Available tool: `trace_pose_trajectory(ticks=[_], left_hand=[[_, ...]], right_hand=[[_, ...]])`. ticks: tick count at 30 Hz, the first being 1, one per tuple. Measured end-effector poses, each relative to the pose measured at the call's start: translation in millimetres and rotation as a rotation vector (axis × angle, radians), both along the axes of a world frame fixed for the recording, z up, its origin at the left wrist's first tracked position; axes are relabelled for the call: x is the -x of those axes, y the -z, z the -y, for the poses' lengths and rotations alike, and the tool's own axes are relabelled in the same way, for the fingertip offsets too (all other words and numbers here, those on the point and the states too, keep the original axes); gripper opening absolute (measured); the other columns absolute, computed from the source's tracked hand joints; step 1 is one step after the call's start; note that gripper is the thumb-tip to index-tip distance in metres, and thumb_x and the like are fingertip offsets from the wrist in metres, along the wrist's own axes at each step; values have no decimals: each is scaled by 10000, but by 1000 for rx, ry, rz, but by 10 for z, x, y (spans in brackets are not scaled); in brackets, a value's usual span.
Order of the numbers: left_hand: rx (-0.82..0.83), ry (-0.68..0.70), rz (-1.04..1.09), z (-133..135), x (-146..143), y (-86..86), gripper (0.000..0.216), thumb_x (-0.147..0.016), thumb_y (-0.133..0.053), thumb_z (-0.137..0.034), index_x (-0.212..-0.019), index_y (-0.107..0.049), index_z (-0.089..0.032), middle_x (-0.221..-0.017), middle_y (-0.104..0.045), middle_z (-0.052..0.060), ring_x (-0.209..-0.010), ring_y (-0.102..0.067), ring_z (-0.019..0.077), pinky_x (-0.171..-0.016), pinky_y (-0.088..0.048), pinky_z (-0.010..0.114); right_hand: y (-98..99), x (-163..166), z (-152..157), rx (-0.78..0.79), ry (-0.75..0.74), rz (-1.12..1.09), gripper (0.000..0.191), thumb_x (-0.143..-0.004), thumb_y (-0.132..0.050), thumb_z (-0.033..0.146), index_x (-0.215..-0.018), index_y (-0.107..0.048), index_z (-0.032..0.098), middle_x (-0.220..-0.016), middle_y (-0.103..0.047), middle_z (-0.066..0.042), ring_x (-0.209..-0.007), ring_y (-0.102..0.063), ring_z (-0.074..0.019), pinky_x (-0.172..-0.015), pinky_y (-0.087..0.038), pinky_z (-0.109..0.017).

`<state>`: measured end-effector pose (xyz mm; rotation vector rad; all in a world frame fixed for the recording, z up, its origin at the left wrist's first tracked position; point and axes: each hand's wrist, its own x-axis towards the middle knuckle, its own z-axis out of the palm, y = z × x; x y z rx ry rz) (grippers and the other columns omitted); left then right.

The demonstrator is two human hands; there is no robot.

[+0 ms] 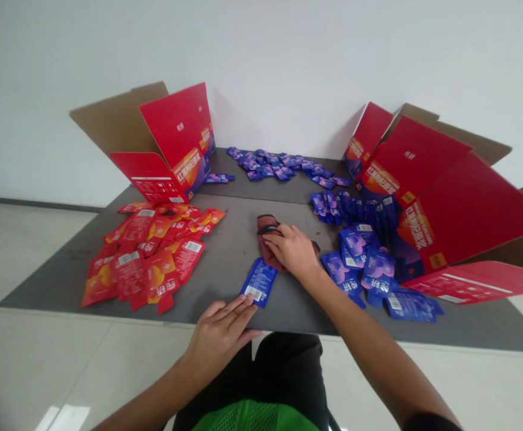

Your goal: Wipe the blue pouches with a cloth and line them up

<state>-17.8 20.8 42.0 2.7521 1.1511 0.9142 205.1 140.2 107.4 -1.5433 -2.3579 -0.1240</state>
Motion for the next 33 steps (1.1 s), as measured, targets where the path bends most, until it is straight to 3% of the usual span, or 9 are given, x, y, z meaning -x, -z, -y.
trace_pose_trajectory(ticks=[6,9,13,16,19,22,25,27,33], left_hand=[[61,-3,-5,8,-3,-5,292,-1047,-582,-411,-1134,-685,-152,-1123,-794,84,-1085,-739,250,-854,-492,397],[30,3,4,3,-4,-2,333,-1067,-538,-419,-1221,-655,-148,-1254,-756,92,-1180,-707,242,-888,-481,401],[12,-3,21,-1,-9,2,347,-1081,-500,-433,-1235,-647,-159,-1271,-749,91,-1187,-706,235,-899,-469,399],[29,5,20,5,-12,-3,322,-1066,-541,-417,-1206,-663,-153,-1226,-767,90,-1134,-725,247,-871,-473,399],[71,-2,3,11,-12,-11,284,-1047,-581,-413,-1112,-691,-160,-1115,-796,78,-1064,-743,252,-836,-477,396],[51,-2,11,12,-12,-9,309,-1058,-562,-405,-1203,-670,-155,-1238,-763,84,-1169,-711,241,-890,-477,396],[21,-6,36,5,-16,1,329,-1069,-534,-414,-1233,-663,-160,-1277,-748,83,-1190,-705,230,-905,-483,392],[15,-9,51,2,-19,5,339,-1075,-513,-421,-1230,-667,-162,-1272,-749,90,-1181,-709,234,-893,-492,392],[93,-5,-3,10,-15,-20,295,-1058,-551,-413,-1126,-695,-164,-1118,-796,85,-1079,-743,256,-845,-505,401]], right_hand=[[141,226,470,85,-278,-64,235,-1027,-603,371,-1208,-752,369,-1146,-698,-25,-996,-642,-192,-851,-514,-307],[204,84,198,98,-166,-36,238,-1017,-619,363,-1208,-761,343,-1103,-705,-42,-998,-649,-209,-867,-517,-322],[20,-35,-29,-18,-13,7,272,-1037,-569,371,-1201,-776,305,-1071,-698,-86,-975,-637,-238,-853,-511,-355],[5,129,280,-52,-128,-77,294,-1047,-549,384,-1269,-736,332,-1103,-688,-73,-993,-631,-217,-870,-509,-334],[177,235,498,42,-295,-85,253,-1039,-573,378,-1214,-753,351,-1090,-695,-46,-976,-639,-190,-849,-514,-304],[281,92,258,67,-175,-71,262,-1038,-577,380,-1229,-753,346,-1077,-701,-50,-993,-647,-194,-863,-510,-303],[155,-92,-57,31,17,3,276,-1034,-579,374,-1226,-767,310,-1053,-701,-78,-987,-645,-223,-859,-504,-325],[37,-77,-31,-19,29,-13,288,-1041,-563,379,-1235,-762,306,-1074,-695,-84,-997,-638,-229,-870,-501,-336],[189,253,504,65,-276,-81,252,-1036,-580,378,-1220,-752,356,-1074,-693,-42,-962,-640,-187,-841,-517,-302]])
